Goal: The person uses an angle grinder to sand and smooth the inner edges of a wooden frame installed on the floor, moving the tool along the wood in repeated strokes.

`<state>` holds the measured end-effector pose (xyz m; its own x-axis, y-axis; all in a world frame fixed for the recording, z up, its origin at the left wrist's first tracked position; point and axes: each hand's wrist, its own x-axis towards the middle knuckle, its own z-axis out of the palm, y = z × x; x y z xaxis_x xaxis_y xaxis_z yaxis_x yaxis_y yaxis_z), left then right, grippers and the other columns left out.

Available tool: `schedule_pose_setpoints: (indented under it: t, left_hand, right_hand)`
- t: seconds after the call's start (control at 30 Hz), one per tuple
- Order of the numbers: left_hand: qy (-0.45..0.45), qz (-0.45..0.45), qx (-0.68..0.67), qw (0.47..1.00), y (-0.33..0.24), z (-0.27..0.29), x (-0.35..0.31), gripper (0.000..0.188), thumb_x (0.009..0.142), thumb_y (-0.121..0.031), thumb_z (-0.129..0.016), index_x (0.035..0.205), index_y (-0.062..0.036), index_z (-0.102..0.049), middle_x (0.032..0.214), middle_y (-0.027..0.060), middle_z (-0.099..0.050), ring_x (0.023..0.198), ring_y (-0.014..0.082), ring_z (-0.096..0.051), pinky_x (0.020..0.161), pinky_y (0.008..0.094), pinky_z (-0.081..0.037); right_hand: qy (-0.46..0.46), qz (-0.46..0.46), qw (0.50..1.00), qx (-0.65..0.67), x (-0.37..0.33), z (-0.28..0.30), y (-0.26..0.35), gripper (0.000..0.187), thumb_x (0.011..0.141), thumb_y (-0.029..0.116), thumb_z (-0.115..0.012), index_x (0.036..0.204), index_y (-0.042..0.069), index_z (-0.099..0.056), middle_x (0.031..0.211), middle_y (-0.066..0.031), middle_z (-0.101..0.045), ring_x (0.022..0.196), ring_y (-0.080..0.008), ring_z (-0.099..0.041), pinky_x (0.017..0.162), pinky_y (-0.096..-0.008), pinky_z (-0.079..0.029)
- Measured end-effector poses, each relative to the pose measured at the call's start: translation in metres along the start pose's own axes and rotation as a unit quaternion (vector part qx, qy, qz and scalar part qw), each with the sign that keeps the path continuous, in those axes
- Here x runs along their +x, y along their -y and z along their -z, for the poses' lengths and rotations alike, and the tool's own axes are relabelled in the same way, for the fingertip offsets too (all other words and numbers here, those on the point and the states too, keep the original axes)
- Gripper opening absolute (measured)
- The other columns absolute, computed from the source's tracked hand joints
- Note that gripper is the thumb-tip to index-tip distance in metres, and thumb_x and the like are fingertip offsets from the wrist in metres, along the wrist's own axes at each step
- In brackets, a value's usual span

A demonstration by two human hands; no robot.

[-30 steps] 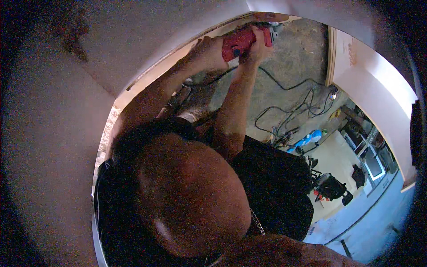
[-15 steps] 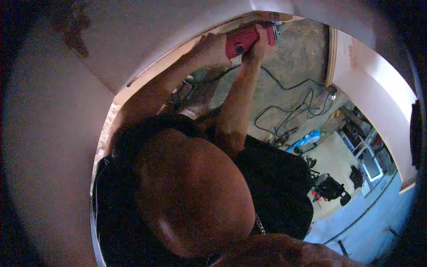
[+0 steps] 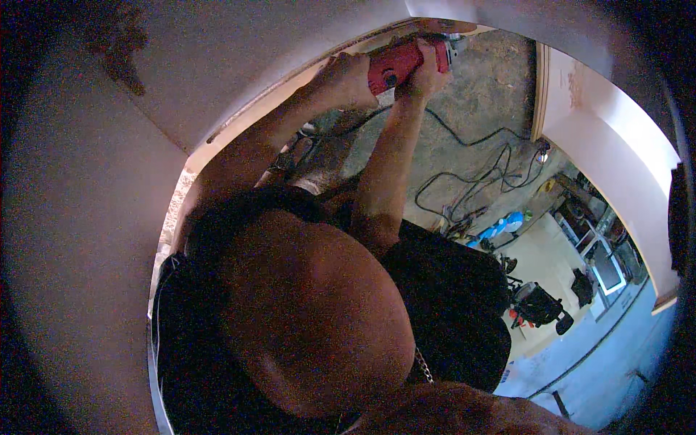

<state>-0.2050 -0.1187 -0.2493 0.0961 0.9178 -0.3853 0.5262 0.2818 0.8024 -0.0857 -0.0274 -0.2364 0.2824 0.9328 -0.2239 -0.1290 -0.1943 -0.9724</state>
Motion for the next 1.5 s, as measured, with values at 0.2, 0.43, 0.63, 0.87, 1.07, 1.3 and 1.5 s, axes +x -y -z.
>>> schedule_pose_setpoints:
  t: [0.2, 0.43, 0.63, 0.87, 1.07, 1.3, 1.5]
  left_hand:
    - [-0.067, -0.056, -0.031, 0.996, 0.025, -0.02, 0.008, 0.062, 0.056, -0.032, -0.08, 0.098, 0.0107, -0.065, 0.086, 0.0281, -0.071, 0.083, 0.0402, -0.073, 0.083, 0.0461, -0.06]
    - [0.009, -0.002, -0.035, 0.999, 0.008, 0.001, 0.0, 0.06, 0.059, -0.028, -0.08, 0.103, 0.0107, -0.064, 0.09, 0.0291, -0.071, 0.088, 0.0403, -0.072, 0.088, 0.0472, -0.059]
    - [0.011, 0.015, -0.027, 0.999, -0.001, 0.014, -0.005, 0.059, 0.059, -0.029, -0.081, 0.101, 0.0088, -0.065, 0.092, 0.0289, -0.071, 0.09, 0.0401, -0.072, 0.087, 0.0478, -0.059]
    - [0.0, 0.012, -0.049, 0.999, -0.001, 0.014, -0.005, 0.056, 0.058, -0.028, -0.08, 0.098, 0.0076, -0.066, 0.088, 0.0265, -0.072, 0.085, 0.0392, -0.073, 0.086, 0.0477, -0.059]
    - [0.011, 0.003, -0.06, 0.998, 0.0, 0.012, -0.003, 0.053, 0.058, -0.028, -0.08, 0.098, 0.0044, -0.067, 0.082, 0.0241, -0.072, 0.081, 0.0375, -0.073, 0.084, 0.0464, -0.06]
    - [-0.007, -0.019, -0.057, 0.998, -0.002, 0.011, -0.007, 0.056, 0.055, -0.029, -0.081, 0.099, 0.0026, -0.067, 0.086, 0.025, -0.072, 0.082, 0.0398, -0.073, 0.086, 0.0472, -0.059]
    - [-0.025, -0.001, -0.066, 0.998, 0.006, 0.009, -0.016, 0.056, 0.055, -0.027, -0.081, 0.1, 0.0025, -0.066, 0.089, 0.0262, -0.072, 0.085, 0.0407, -0.072, 0.084, 0.0484, -0.059]
  right_hand:
    - [0.041, -0.001, 0.999, -0.002, -0.005, -0.009, 0.005, 0.032, 0.074, 0.001, -0.074, 0.103, -0.006, -0.064, 0.095, -0.0141, -0.07, 0.08, -0.0266, -0.07, 0.071, -0.0383, -0.061]
    - [0.086, -0.009, 0.995, 0.055, -0.004, -0.007, 0.0, 0.026, 0.076, 0.0, -0.072, 0.101, -0.006, -0.065, 0.094, -0.0133, -0.07, 0.077, -0.0256, -0.069, 0.069, -0.0369, -0.061]
    - [0.094, -0.007, 0.995, 0.043, 0.001, -0.003, -0.004, 0.024, 0.078, 0.002, -0.071, 0.1, -0.003, -0.066, 0.094, -0.0128, -0.07, 0.077, -0.0254, -0.07, 0.069, -0.0365, -0.061]
    - [0.109, -0.033, 0.993, 0.039, 0.009, 0.0, -0.008, 0.025, 0.078, 0.005, -0.071, 0.102, -0.002, -0.066, 0.095, -0.0128, -0.071, 0.077, -0.0257, -0.071, 0.069, -0.0373, -0.061]
    - [0.056, -0.01, 0.997, 0.052, 0.005, -0.005, -0.012, 0.027, 0.077, 0.003, -0.072, 0.102, -0.004, -0.066, 0.097, -0.0139, -0.071, 0.077, -0.0258, -0.071, 0.069, -0.0384, -0.062]
    - [-0.013, 0.028, 0.999, -0.04, 0.016, 0.012, -0.025, 0.027, 0.076, -0.002, -0.071, 0.102, -0.005, -0.066, 0.096, -0.0141, -0.07, 0.078, -0.0251, -0.07, 0.07, -0.0371, -0.06]
    - [0.012, 0.005, 1.0, 0.001, -0.001, 0.001, -0.022, 0.028, 0.076, -0.001, -0.072, 0.104, -0.003, -0.067, 0.096, -0.0107, -0.07, 0.079, -0.0236, -0.069, 0.07, -0.0355, -0.059]
